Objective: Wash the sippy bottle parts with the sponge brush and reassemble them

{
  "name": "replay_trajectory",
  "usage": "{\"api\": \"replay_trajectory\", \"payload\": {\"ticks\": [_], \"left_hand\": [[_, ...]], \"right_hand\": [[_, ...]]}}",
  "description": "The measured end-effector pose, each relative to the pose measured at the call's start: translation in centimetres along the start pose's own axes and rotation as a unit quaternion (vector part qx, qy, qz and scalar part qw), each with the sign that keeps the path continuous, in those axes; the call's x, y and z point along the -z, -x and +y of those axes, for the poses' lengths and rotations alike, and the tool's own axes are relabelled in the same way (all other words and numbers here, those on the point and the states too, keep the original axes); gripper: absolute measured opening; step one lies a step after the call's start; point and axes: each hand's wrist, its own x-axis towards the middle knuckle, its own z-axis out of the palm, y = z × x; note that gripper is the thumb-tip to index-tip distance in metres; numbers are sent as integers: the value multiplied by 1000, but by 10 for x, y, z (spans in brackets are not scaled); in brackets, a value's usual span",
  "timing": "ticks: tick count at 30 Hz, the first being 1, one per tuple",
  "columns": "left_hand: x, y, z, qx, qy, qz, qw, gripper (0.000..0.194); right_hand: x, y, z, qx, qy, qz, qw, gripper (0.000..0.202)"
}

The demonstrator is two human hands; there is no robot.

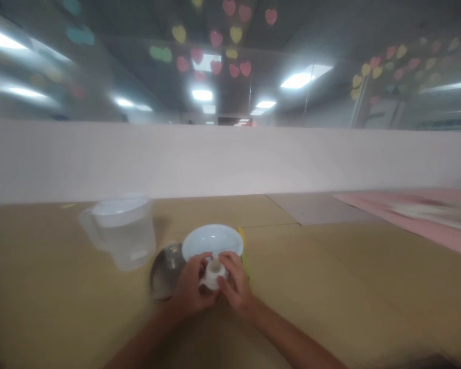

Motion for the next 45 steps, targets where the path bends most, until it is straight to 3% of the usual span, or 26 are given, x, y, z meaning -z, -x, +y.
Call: {"api": "replay_trajectory", "payload": {"ticks": [12, 16, 19, 21, 24, 27, 32, 35, 38, 42, 45], "left_hand": [[-1, 1, 2, -38, -32, -1, 999, 63], [5, -1, -2, -137, -102, 13, 985, 56], [19, -2, -15, -213, -117, 58, 968, 55], [29, -4, -28, -169, -144, 120, 968, 51], [40, -9, -50, 12, -221, 140, 965, 34], [42, -11, -71, 121, -315, 98, 936, 30], [38, -5, -86, 212, -382, -15, 900, 33], [37, -4, -83, 241, -359, -54, 900, 32], [40, -8, -78, 250, -362, -45, 897, 27], [51, -15, -69, 215, -403, 68, 887, 20], [57, -18, -60, 136, -326, 197, 915, 30]], "right_hand": [[-6, 8, 13, 29, 79, 42, 996, 28], [-5, 7, 15, 32, 105, 37, 993, 28], [-4, 8, 16, 44, 102, 28, 993, 29], [-3, 8, 17, 48, 95, 23, 994, 29], [-3, 9, 19, 46, 97, 21, 994, 30], [-3, 9, 20, 50, 110, 24, 992, 30], [-3, 9, 21, 56, 117, 27, 991, 31], [-3, 10, 22, 48, 110, 19, 993, 31], [-2, 10, 22, 41, 105, 11, 994, 30], [-1, 9, 21, 40, 101, 5, 994, 30], [-1, 9, 20, 40, 101, 3, 994, 30]]}}
